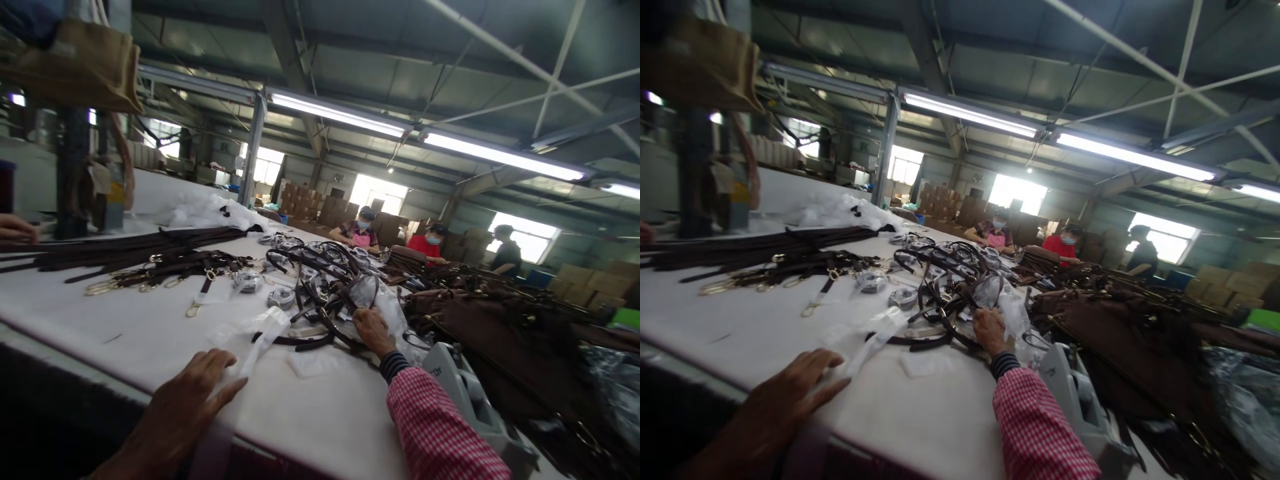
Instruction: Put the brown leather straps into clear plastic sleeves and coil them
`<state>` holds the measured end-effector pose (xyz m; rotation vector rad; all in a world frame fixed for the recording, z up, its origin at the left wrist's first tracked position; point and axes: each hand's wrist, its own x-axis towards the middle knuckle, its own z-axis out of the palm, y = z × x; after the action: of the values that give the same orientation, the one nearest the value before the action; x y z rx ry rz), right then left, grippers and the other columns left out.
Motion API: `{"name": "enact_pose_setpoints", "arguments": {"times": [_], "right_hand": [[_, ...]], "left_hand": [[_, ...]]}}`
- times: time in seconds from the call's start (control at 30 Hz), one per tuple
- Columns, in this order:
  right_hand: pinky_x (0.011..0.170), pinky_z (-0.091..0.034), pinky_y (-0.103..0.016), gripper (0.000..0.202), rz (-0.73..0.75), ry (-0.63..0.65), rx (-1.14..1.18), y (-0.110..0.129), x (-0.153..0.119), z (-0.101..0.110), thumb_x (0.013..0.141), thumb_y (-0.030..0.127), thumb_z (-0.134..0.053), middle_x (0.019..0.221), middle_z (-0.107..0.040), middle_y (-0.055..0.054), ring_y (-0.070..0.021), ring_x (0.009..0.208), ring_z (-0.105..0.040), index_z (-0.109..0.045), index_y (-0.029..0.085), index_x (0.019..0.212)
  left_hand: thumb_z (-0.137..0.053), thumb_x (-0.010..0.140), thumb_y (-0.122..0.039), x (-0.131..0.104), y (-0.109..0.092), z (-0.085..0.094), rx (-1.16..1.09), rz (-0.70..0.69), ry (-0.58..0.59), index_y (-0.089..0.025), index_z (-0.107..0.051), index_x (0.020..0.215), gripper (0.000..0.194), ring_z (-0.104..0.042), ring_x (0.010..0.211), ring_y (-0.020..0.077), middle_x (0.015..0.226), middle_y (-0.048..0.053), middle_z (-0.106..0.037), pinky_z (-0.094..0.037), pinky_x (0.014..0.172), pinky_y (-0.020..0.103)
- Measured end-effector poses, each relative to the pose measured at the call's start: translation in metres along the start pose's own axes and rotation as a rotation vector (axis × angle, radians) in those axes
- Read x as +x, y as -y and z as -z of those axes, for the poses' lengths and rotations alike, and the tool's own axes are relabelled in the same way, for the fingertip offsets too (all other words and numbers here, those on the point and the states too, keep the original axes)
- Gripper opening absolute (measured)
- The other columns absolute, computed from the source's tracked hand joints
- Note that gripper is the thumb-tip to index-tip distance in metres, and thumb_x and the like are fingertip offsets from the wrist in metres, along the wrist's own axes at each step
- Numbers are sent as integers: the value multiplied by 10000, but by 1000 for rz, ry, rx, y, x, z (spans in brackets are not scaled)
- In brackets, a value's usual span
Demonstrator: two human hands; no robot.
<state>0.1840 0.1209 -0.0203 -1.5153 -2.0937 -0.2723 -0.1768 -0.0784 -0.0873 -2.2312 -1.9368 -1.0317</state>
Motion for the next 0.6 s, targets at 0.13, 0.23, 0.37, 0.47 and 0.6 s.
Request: {"name": "enact_pose_setpoints", "arguments": {"times": [0.13,0.23,0.37,0.47,0.6], "right_hand": [[888,-402,-319,166,-12,46,85,17,-3,-7,912,131,-601,992,-694,-112,-257,1026,-607,-756,151,970],[907,-401,-301,179,25,94,188,52,0,-10,957,200,-581,1058,-685,-94,-233,1054,-608,-757,180,984],[913,-408,-313,183,89,190,341,115,3,-25,918,361,-692,1101,-692,-83,-252,1108,-585,-775,210,979],[888,-420,-351,219,48,222,444,155,5,-41,781,389,-816,1051,-698,-109,-293,1070,-577,-759,183,826],[812,-424,-332,91,-51,202,616,176,14,-43,723,159,-744,842,-684,-77,-246,911,-599,-672,167,668]], "left_hand": [[-493,999,-383,37,4,3,110,144,16,-233,-674,1096,254,-639,1133,276,1166,82,-707,-523,934,406],[-506,994,-370,64,4,2,199,190,91,-192,-639,1125,258,-605,1160,300,1195,111,-680,-518,902,409],[-489,1001,-305,75,-5,-6,232,133,201,-195,-653,1064,207,-594,1133,290,1159,108,-675,-502,936,391],[-452,1012,-256,72,-13,-9,266,101,196,-180,-655,1106,236,-563,1169,290,1202,128,-659,-480,994,393],[-447,1012,-253,69,-14,-9,270,103,186,-173,-649,1112,240,-559,1161,289,1188,126,-664,-473,1011,395]]}}
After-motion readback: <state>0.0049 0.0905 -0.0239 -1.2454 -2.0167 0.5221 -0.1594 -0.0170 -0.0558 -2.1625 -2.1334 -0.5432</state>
